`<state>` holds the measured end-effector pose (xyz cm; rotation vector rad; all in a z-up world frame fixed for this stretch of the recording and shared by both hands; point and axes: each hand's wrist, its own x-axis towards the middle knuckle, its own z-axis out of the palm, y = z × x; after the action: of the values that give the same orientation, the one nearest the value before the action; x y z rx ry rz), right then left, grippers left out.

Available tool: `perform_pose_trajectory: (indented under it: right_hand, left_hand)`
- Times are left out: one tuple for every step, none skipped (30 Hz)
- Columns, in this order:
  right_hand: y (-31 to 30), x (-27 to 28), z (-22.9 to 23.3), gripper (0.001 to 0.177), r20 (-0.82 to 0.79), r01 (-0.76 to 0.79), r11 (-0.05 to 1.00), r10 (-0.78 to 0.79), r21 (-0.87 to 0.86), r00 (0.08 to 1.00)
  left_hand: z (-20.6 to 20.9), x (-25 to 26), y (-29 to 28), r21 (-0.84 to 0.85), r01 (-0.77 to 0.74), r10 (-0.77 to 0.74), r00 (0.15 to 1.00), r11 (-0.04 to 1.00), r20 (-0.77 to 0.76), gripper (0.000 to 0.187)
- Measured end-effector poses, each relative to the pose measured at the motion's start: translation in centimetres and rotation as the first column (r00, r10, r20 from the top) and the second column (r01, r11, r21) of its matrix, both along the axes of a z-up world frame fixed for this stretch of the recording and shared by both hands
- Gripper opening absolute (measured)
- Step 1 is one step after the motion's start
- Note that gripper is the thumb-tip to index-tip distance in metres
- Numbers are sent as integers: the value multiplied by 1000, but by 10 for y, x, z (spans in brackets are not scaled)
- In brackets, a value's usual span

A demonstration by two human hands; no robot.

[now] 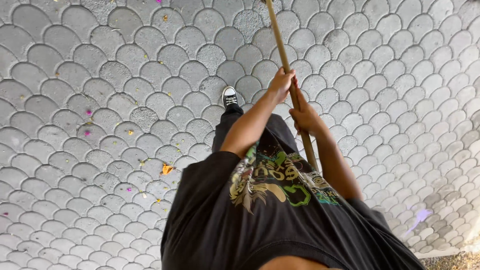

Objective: The person sweeps a tiled outdoor patio area using a long-handled broom. They move back and forth, gathering scattered debris and leaves into a pile while navigating around green plastic chairs and a white door frame.

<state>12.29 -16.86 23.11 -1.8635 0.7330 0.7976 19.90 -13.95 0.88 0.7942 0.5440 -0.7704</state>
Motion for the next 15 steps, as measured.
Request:
perform_pose_trajectory:
  right_hand:
    - [5, 5, -2, 80, -26, -23, 999, 23, 25, 999]
    - [9, 11, -4, 81, -53, -51, 997, 53, 53, 997]
    - [30, 22, 12, 81, -56, -59, 997, 62, 58, 996]
    - [49, 30, 29, 88, -17, -293, 954, 294, 63, 956]
    - [68, 37, 47, 96, 23, -510, 858, 510, 60, 860]
    - [69, 30, 27, 96, 39, -514, 856, 513, 58, 858]
    - [71, 23, 8, 90, 61, -518, 854, 515, 55, 855]
    - [71, 8, -9, 84, 63, -515, 855, 512, 59, 857]
    - [68, 7, -4, 84, 58, -513, 856, 510, 64, 858]
    - [65, 6, 0, 81, 42, -447, 893, 445, 58, 894]
    - [62, 4, 5, 78, 26, -379, 924, 378, 51, 926]
    - [57, 2, 20, 78, 33, -373, 927, 372, 39, 927]
    - [52, 1, 35, 78, 56, -280, 958, 278, 54, 959]
    - [47, -10, 53, 78, 60, -180, 981, 176, 75, 983]
    - [27, -18, 36, 78, 52, -170, 983, 167, 68, 985]
  left_hand:
    - [-16, -5, 1, 42, 2, -1, 1000, 999, -12, 17]
    - [-31, -11, 1, 85, -2, 4, 1000, 996, -26, 13]
    - [-26, -10, 36, 91, -10, 13, 999, 996, -29, 13]
    - [-19, -13, 67, 184, -41, 43, 999, 982, -6, 13]
    - [-12, -18, 98, 275, -73, 70, 997, 959, 19, 13]
    - [-8, -14, 115, 280, -80, 74, 997, 957, 34, 13]
    - [-2, -11, 130, 300, -105, 112, 994, 948, -7, 12]
    - [5, -21, 144, 318, -116, 146, 987, 941, -70, 12]
    - [-7, -20, 137, 321, -112, 144, 987, 940, -76, 12]
    - [-21, -19, 128, 334, -105, 115, 993, 937, -11, 13]
    - [-35, -18, 118, 346, -99, 85, 995, 933, 54, 14]
    - [-23, -14, 100, 337, -97, 79, 995, 936, 65, 14]
    - [-11, -9, 83, 294, -75, 56, 996, 953, 74, 16]
    - [2, -20, 65, 252, -44, 28, 997, 967, 66, 19]
    - [9, -18, 42, 244, -33, 19, 998, 969, 59, 19]
